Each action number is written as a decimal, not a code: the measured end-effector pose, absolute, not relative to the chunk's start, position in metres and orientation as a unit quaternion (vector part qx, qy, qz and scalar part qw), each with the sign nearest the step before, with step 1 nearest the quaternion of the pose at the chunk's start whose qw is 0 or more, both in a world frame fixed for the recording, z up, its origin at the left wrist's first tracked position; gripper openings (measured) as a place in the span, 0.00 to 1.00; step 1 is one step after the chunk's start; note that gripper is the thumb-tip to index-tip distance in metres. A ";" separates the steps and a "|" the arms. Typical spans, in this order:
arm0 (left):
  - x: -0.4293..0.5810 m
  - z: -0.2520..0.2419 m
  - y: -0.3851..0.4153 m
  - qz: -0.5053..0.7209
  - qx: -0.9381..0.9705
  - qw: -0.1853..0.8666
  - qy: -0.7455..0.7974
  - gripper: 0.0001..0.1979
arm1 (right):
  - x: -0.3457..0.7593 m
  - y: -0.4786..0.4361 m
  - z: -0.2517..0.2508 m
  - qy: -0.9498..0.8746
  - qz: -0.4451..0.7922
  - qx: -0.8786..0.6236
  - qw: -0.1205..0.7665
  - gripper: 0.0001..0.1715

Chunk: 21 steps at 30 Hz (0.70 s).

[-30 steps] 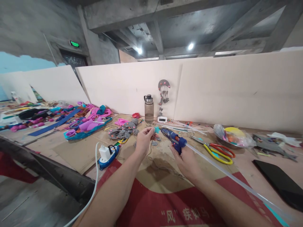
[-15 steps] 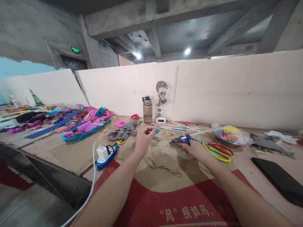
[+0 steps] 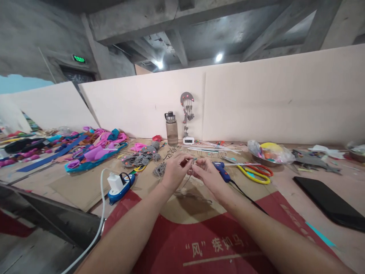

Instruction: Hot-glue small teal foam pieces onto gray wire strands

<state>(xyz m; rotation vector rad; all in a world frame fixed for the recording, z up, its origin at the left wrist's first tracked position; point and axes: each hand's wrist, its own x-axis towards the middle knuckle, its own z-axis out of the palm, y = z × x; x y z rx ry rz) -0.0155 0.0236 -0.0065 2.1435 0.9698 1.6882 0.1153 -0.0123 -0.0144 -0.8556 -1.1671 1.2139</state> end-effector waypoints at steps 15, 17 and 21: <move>-0.007 -0.009 0.020 0.578 0.639 0.381 0.336 0.09 | 0.125 -0.011 -0.011 -0.553 0.363 -0.440 0.608 0.10; -0.007 -0.009 0.020 0.568 0.651 0.372 0.339 0.09 | 0.126 -0.012 -0.010 -0.555 0.355 -0.441 0.610 0.10; -0.008 -0.007 0.019 0.566 0.651 0.363 0.351 0.08 | 0.125 -0.013 -0.010 -0.570 0.335 -0.442 0.607 0.10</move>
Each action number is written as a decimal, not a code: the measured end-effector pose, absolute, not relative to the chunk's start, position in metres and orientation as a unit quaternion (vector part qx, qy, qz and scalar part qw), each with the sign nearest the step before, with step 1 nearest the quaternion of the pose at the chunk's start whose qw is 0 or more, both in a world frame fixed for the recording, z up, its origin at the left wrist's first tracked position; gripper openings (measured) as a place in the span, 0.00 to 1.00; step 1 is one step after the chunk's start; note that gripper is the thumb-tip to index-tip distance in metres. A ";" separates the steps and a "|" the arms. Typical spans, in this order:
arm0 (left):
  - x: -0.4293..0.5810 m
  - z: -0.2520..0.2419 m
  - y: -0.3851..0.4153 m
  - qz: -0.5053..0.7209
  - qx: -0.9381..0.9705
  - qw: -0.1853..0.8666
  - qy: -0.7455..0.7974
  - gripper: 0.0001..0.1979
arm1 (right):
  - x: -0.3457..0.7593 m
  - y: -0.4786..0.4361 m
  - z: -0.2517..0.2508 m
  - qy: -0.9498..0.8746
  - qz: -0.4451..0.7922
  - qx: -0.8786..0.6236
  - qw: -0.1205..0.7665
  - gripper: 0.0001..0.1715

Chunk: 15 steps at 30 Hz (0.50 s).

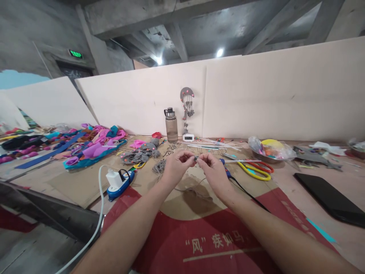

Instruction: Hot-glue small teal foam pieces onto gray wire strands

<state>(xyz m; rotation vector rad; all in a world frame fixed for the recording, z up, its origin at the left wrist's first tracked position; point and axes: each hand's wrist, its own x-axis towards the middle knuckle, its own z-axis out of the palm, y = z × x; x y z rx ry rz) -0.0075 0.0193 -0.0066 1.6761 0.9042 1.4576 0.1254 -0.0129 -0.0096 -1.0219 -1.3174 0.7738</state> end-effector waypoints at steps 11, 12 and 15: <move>-0.008 -0.007 0.026 0.563 0.615 0.441 0.332 0.11 | 0.125 -0.016 -0.010 -0.593 0.264 -0.483 0.588 0.10; -0.008 -0.007 0.026 0.562 0.610 0.450 0.330 0.11 | 0.125 -0.016 -0.009 -0.588 0.263 -0.489 0.588 0.11; -0.007 -0.007 0.025 0.559 0.603 0.467 0.326 0.11 | 0.126 -0.015 -0.008 -0.573 0.269 -0.497 0.594 0.12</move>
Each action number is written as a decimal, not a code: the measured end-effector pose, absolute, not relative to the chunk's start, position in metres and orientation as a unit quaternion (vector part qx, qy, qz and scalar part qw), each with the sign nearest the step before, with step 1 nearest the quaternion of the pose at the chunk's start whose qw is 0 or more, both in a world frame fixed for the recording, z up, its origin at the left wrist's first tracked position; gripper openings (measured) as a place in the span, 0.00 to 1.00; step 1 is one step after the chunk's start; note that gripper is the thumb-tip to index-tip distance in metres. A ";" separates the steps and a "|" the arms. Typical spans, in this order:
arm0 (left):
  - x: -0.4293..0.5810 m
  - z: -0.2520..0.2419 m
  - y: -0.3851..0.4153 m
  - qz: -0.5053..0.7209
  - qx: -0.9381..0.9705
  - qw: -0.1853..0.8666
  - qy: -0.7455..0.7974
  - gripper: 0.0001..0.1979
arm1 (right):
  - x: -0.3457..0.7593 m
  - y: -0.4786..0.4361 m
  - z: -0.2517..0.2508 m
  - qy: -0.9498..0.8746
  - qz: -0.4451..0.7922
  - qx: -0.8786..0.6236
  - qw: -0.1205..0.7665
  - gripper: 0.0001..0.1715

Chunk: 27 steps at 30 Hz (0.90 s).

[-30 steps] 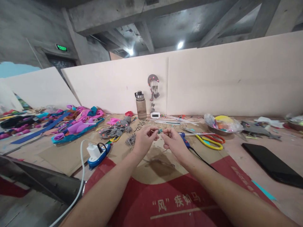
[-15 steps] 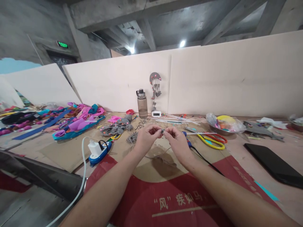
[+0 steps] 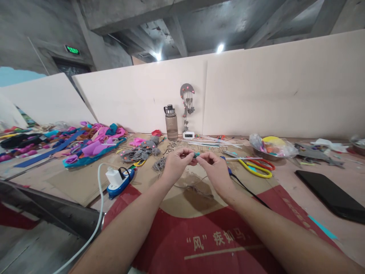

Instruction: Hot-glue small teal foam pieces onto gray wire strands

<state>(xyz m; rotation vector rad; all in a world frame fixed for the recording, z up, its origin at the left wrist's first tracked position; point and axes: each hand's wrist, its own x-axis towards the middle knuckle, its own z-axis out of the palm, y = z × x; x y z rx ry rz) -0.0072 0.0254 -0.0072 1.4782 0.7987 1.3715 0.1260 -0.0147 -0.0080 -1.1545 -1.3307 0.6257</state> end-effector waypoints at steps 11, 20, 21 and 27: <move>-0.005 -0.003 0.017 0.543 0.615 0.469 0.328 0.11 | 0.129 -0.012 -0.011 -0.548 0.293 -0.486 0.615 0.14; -0.003 -0.002 0.014 0.539 0.614 0.469 0.336 0.10 | 0.127 -0.010 -0.012 -0.530 0.317 -0.473 0.629 0.12; -0.003 -0.002 0.014 0.538 0.615 0.468 0.336 0.10 | 0.127 -0.010 -0.013 -0.527 0.322 -0.470 0.630 0.12; -0.002 -0.001 0.012 0.539 0.618 0.467 0.332 0.08 | 0.127 -0.009 -0.014 -0.508 0.346 -0.458 0.642 0.12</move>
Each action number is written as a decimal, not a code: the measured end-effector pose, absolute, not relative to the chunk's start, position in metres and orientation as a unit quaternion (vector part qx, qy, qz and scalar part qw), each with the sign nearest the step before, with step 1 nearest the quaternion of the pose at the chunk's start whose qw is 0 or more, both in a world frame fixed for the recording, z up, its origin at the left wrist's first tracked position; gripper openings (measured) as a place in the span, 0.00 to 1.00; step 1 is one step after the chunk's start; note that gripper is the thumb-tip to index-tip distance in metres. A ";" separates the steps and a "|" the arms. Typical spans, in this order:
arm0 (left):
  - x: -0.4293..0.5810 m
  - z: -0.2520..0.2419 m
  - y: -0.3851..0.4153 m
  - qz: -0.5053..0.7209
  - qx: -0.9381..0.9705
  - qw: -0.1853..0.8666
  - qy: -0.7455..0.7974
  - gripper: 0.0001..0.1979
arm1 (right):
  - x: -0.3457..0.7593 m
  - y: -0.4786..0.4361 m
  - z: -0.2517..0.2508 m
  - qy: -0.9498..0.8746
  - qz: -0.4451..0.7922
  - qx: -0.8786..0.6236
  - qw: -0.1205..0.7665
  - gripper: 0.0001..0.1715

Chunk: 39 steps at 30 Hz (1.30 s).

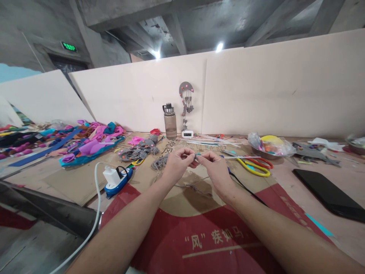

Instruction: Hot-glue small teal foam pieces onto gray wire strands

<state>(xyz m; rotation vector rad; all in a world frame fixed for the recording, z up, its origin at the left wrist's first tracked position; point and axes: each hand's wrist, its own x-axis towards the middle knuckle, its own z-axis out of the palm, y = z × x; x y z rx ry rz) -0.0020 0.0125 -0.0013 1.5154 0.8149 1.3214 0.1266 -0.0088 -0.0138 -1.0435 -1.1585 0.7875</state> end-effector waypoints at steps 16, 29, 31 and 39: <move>-0.005 -0.001 0.012 0.510 0.635 0.479 0.327 0.08 | 0.125 -0.013 -0.009 -0.479 0.371 -0.460 0.649 0.15; -0.006 -0.006 0.018 0.492 0.630 0.516 0.307 0.09 | 0.126 -0.012 -0.009 -0.512 0.365 -0.456 0.630 0.13; -0.006 -0.007 0.018 0.489 0.632 0.519 0.304 0.09 | 0.126 -0.012 -0.009 -0.507 0.365 -0.459 0.632 0.12; -0.008 -0.003 0.017 0.455 0.619 0.573 0.284 0.10 | 0.127 -0.012 -0.008 -0.505 0.367 -0.463 0.630 0.10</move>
